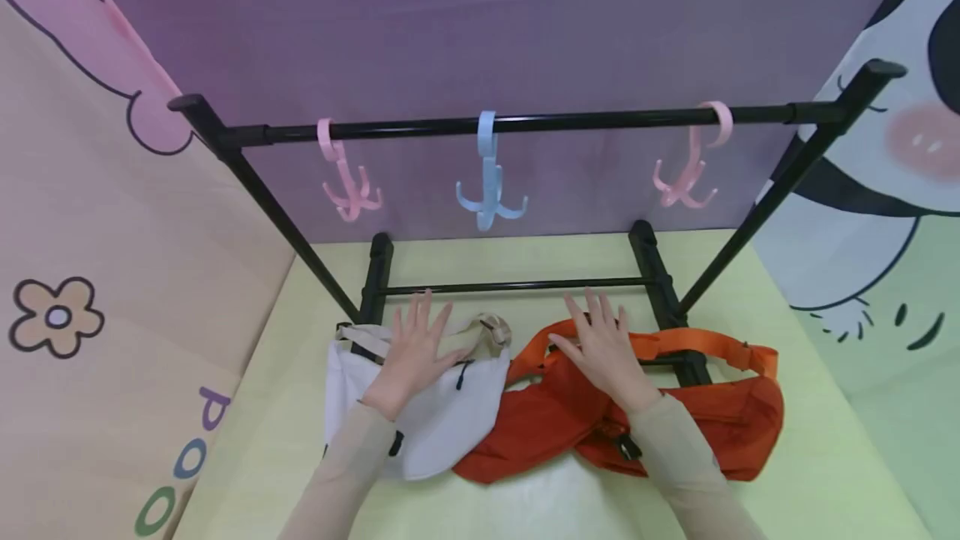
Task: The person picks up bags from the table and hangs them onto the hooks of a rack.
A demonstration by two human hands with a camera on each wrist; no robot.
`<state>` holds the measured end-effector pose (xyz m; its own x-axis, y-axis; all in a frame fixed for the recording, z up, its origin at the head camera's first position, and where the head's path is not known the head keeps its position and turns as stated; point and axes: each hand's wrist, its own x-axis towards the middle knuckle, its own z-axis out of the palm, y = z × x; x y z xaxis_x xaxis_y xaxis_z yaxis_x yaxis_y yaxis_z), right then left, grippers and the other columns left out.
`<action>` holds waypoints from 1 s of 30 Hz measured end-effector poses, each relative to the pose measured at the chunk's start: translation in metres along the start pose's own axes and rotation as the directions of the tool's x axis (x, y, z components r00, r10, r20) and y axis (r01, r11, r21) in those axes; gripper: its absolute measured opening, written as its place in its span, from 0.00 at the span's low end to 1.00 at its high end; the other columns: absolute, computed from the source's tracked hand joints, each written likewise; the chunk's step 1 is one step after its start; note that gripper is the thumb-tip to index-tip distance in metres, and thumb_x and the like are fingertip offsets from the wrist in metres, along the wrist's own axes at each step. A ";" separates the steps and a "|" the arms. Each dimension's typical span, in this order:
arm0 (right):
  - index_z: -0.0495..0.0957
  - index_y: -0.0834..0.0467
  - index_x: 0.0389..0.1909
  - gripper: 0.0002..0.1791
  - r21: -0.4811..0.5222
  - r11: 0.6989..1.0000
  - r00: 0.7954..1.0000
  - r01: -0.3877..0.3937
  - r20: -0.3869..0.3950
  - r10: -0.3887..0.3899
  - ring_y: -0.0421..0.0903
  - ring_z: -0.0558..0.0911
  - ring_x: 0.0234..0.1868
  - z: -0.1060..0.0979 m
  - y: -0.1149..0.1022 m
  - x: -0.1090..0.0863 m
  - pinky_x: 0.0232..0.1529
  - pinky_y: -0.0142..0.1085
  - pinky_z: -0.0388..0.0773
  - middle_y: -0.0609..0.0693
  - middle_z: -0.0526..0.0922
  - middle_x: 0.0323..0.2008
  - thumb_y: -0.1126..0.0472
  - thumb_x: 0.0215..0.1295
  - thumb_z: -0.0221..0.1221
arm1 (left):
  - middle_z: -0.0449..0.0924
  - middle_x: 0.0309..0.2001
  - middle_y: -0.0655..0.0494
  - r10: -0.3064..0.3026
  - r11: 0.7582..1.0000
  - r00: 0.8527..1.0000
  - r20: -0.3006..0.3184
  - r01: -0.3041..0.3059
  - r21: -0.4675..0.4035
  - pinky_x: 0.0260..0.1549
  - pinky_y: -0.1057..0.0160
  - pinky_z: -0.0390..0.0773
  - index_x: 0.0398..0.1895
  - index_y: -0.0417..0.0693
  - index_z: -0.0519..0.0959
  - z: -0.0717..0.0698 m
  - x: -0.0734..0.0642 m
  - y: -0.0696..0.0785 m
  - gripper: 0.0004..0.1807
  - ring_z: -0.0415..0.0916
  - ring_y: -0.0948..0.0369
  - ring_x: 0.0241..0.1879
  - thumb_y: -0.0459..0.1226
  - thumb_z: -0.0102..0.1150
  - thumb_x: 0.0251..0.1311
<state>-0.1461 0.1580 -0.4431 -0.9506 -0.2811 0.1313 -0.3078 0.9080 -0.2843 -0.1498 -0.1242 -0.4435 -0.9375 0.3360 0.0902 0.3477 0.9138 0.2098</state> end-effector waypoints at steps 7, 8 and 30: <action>0.58 0.60 0.63 0.34 0.012 0.992 0.991 0.126 0.044 -0.127 0.63 0.60 0.59 -0.003 -0.011 0.014 0.54 0.59 0.56 0.68 0.60 0.59 0.45 0.61 0.50 | 0.50 0.64 0.34 0.023 0.999 0.996 0.085 -0.026 0.031 0.58 0.41 0.43 0.62 0.42 0.61 -0.008 0.000 -0.013 0.34 0.44 0.41 0.64 0.49 0.54 0.55; 0.58 0.60 0.63 0.34 0.015 0.990 0.989 0.138 0.055 -0.138 0.63 0.61 0.59 -0.004 -0.013 0.015 0.54 0.58 0.57 0.68 0.60 0.59 0.46 0.61 0.50 | 0.51 0.63 0.34 0.026 0.999 0.995 0.097 -0.029 0.036 0.58 0.41 0.44 0.61 0.41 0.62 -0.010 -0.001 -0.015 0.34 0.46 0.41 0.63 0.49 0.54 0.55; 0.74 0.62 0.45 0.16 -0.029 0.918 0.886 0.396 0.273 -0.374 0.49 0.78 0.33 0.021 -0.045 0.064 0.33 0.40 0.74 0.55 0.78 0.33 0.58 0.59 0.56 | 0.76 0.40 0.46 0.154 0.968 0.959 0.239 -0.196 0.160 0.43 0.49 0.69 0.49 0.39 0.74 -0.026 -0.001 -0.066 0.22 0.73 0.51 0.41 0.43 0.57 0.54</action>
<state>-0.1941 0.0925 -0.4413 -0.7381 -0.6737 -0.0366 -0.6581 0.7309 -0.1808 -0.1711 -0.1907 -0.4322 -0.8480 0.5176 -0.1136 0.5179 0.8549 0.0294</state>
